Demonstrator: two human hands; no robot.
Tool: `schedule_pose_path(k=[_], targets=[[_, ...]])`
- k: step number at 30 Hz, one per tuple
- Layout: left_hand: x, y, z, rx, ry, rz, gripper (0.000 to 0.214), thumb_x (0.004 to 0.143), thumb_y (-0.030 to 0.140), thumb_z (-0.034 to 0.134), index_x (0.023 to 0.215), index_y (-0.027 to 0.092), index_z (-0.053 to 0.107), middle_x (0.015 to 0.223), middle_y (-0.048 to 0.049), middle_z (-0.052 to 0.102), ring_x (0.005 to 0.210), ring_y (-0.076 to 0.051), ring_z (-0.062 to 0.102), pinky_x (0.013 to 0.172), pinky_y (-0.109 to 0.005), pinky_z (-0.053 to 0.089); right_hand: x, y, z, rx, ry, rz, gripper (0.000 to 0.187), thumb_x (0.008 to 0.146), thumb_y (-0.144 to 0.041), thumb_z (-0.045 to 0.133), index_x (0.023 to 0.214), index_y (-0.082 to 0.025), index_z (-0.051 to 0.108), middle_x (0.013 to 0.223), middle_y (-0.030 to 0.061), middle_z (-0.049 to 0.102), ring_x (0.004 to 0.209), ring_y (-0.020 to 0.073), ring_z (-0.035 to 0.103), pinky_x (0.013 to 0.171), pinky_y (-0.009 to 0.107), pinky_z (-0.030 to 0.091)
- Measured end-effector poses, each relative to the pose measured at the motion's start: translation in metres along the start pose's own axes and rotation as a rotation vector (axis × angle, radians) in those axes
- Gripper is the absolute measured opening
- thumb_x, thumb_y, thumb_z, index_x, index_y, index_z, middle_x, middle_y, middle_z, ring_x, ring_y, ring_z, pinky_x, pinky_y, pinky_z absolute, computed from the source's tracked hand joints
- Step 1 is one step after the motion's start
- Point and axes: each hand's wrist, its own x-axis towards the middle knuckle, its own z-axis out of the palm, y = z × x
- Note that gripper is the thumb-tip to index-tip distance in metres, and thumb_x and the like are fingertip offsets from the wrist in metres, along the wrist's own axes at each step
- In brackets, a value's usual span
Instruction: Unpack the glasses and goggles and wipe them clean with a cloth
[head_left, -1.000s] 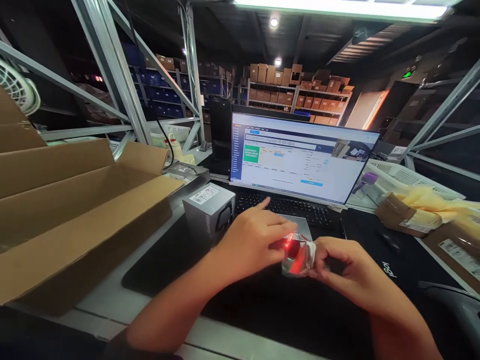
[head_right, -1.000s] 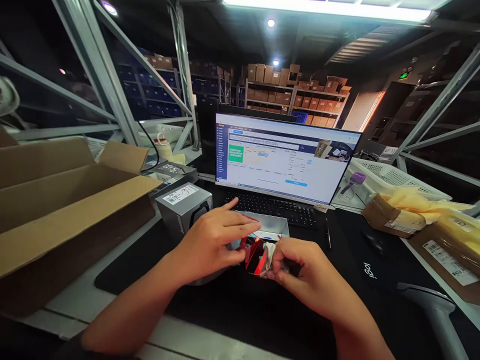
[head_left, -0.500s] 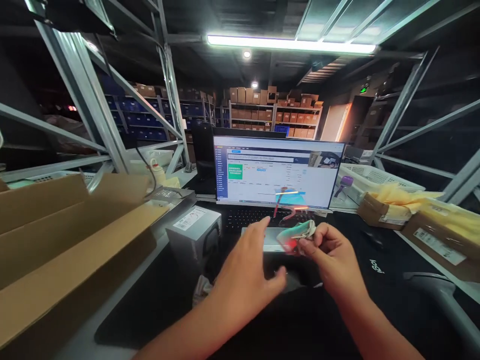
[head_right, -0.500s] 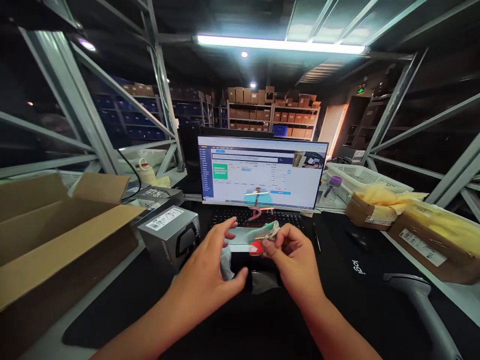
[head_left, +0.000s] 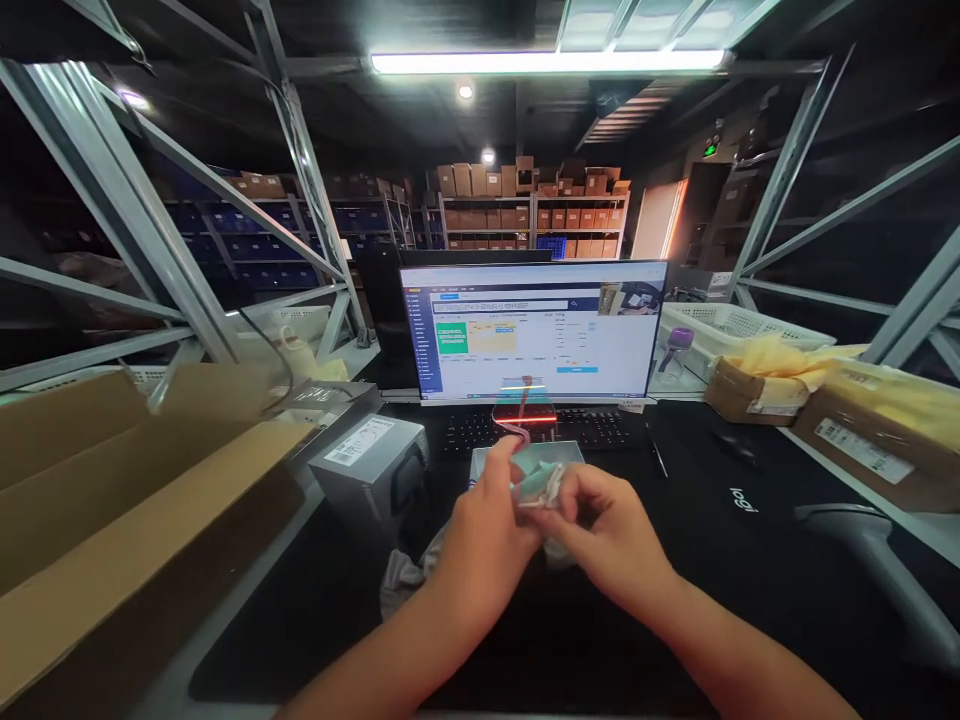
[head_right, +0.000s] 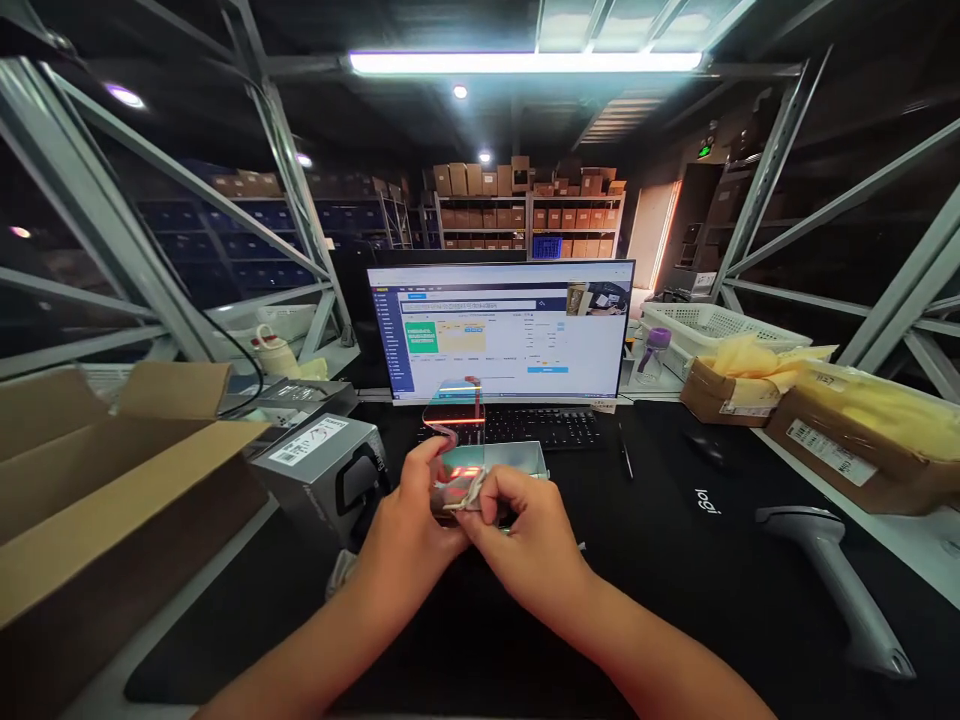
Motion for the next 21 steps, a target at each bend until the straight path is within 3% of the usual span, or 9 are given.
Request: schedule_pose_path(k=[3,6,11,14,17,21], targets=[[0.004,-0.002,-0.002,0.003,0.039,0.043,0.072,0.069,0.011,0.074,0.133,0.027,0.049,0.084,0.0035,0.069,0.066,-0.017,0.070,0.060,-0.025,0.052,0.000,0.001,-0.003,-0.097,-0.051,-0.091,0.026,0.074,-0.010,0.065,0.058,-0.018,0.047,0.056,-0.0058,0.053,0.055,0.0082,0.045,0.054,0.020,0.033],[0.006,-0.004,-0.002,0.044,0.049,0.145,0.074,0.065,0.008,0.077,0.132,0.028,0.051,0.084,0.0049,0.070,0.062,-0.015,0.068,0.058,-0.023,0.051,0.000,0.002,-0.004,-0.075,0.038,-0.036,0.030,0.069,-0.012,0.072,0.053,-0.018,0.047,0.052,-0.0057,0.050,0.052,0.0079,0.042,0.051,0.021,0.030],[0.006,-0.009,-0.003,0.187,0.010,0.462,0.080,0.060,-0.001,0.078,0.130,0.028,0.052,0.089,0.0043,0.074,0.064,-0.016,0.071,0.060,-0.023,0.054,0.011,0.004,-0.017,0.431,0.074,0.290,0.047,0.061,-0.028,0.088,0.055,-0.020,0.043,0.049,-0.0055,0.052,0.044,0.0086,0.046,0.043,0.020,0.037],[0.007,-0.015,-0.002,0.249,-0.034,0.611,0.084,0.058,-0.004,0.078,0.131,0.028,0.051,0.095,0.0017,0.075,0.074,-0.020,0.074,0.063,-0.025,0.056,0.020,0.006,-0.029,0.651,0.135,0.407,0.055,0.056,-0.033,0.092,0.058,-0.022,0.038,0.048,-0.0059,0.054,0.039,0.0106,0.047,0.036,0.023,0.042],[0.007,-0.018,0.000,0.216,-0.066,0.593,0.084,0.061,-0.004,0.076,0.134,0.028,0.051,0.094,0.0025,0.075,0.071,-0.017,0.074,0.062,-0.024,0.056,0.027,0.009,-0.038,0.677,0.145,0.417,0.056,0.058,-0.035,0.092,0.059,-0.023,0.038,0.049,-0.0053,0.056,0.038,0.0129,0.049,0.034,0.028,0.047],[0.007,-0.014,0.003,0.119,-0.056,0.402,0.078,0.064,-0.006,0.072,0.130,0.031,0.055,0.081,0.0091,0.072,0.061,-0.011,0.071,0.061,-0.019,0.053,0.028,0.009,-0.038,0.506,0.105,0.314,0.047,0.068,-0.039,0.087,0.065,-0.022,0.043,0.050,-0.0056,0.055,0.038,0.0124,0.049,0.037,0.025,0.043]])
